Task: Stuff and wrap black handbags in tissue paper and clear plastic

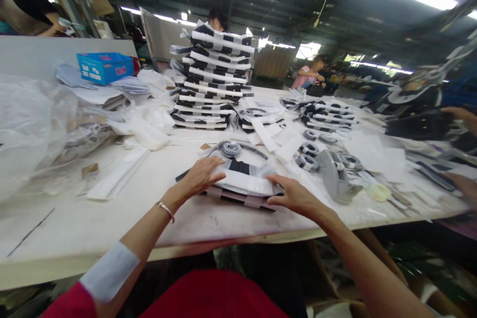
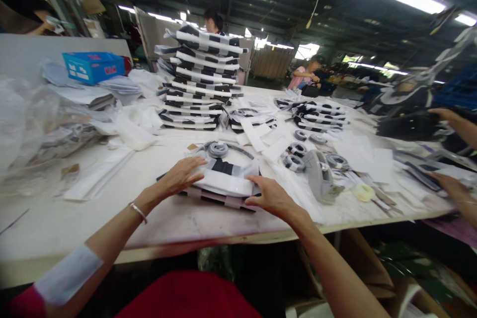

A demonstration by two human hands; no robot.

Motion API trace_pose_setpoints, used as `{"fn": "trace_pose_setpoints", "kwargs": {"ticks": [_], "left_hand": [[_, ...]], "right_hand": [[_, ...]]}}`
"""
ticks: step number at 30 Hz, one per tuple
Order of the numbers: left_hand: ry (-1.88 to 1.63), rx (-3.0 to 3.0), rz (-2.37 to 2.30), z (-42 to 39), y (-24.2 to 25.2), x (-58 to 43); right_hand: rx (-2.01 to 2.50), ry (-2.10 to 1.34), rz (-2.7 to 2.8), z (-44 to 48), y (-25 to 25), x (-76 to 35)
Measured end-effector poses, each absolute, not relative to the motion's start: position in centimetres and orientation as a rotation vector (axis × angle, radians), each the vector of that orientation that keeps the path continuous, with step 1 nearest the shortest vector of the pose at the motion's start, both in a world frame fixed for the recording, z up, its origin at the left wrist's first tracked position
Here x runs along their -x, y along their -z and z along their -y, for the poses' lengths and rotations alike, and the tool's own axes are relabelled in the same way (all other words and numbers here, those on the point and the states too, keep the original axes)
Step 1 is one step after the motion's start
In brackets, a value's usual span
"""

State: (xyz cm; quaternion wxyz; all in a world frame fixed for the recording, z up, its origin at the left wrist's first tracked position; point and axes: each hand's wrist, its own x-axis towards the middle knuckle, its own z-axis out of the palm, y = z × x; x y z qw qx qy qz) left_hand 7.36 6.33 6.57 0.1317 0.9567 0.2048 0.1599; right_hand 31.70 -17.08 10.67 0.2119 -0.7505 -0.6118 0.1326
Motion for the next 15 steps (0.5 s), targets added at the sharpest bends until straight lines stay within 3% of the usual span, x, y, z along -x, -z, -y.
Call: {"fn": "trace_pose_setpoints", "kwargs": {"ticks": [5,11,15], "left_hand": [[-0.485,-3.009,-0.477,-4.0,-5.7,-6.9],[-0.567,-3.096,-0.128,0.0,-5.7,-10.8],[-0.466,-3.085,-0.251,1.2,-4.8,-13.1]], "right_hand": [[2.086,-0.246,1.717,17.8,-9.8,-31.7],[2.058,-0.362,1.690,17.7,-10.1,-33.1],[2.008,-0.282,1.722,17.8,-9.8,-33.0]]}}
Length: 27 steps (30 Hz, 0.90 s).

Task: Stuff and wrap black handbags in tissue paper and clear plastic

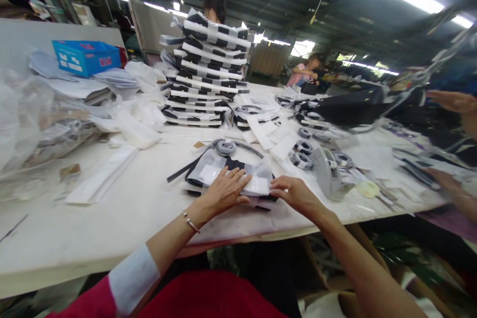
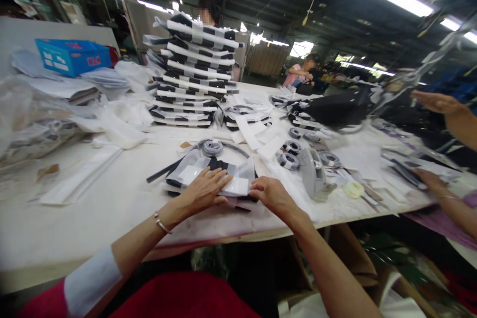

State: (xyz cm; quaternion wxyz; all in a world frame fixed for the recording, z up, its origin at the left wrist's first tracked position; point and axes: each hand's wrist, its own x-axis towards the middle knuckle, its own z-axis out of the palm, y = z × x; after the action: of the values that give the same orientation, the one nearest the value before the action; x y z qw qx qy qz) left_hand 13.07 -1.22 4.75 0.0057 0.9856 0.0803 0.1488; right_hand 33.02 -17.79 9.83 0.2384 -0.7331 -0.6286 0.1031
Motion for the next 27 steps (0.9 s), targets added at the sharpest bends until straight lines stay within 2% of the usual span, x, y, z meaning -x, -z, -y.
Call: {"fn": "trace_pose_setpoints", "kwargs": {"ticks": [6,19,23,27], "left_hand": [[-0.406,-3.028,-0.468,1.6,-4.1,-13.7],[-0.504,-3.067,-0.436,2.6,-4.5,-13.5],[-0.567,-3.056,-0.404,1.2,-5.1,-12.5],[-0.550,-2.978,-0.686,-2.4,-6.4,-10.7]], "right_hand": [[1.873,0.130,1.862,19.3,-8.3,-31.7],[1.852,0.293,1.722,18.6,-9.8,-30.2],[1.824,0.171,1.867,15.3,-9.7,-28.8],[2.087,-0.085,1.854,11.4,-8.7,-29.6]]}}
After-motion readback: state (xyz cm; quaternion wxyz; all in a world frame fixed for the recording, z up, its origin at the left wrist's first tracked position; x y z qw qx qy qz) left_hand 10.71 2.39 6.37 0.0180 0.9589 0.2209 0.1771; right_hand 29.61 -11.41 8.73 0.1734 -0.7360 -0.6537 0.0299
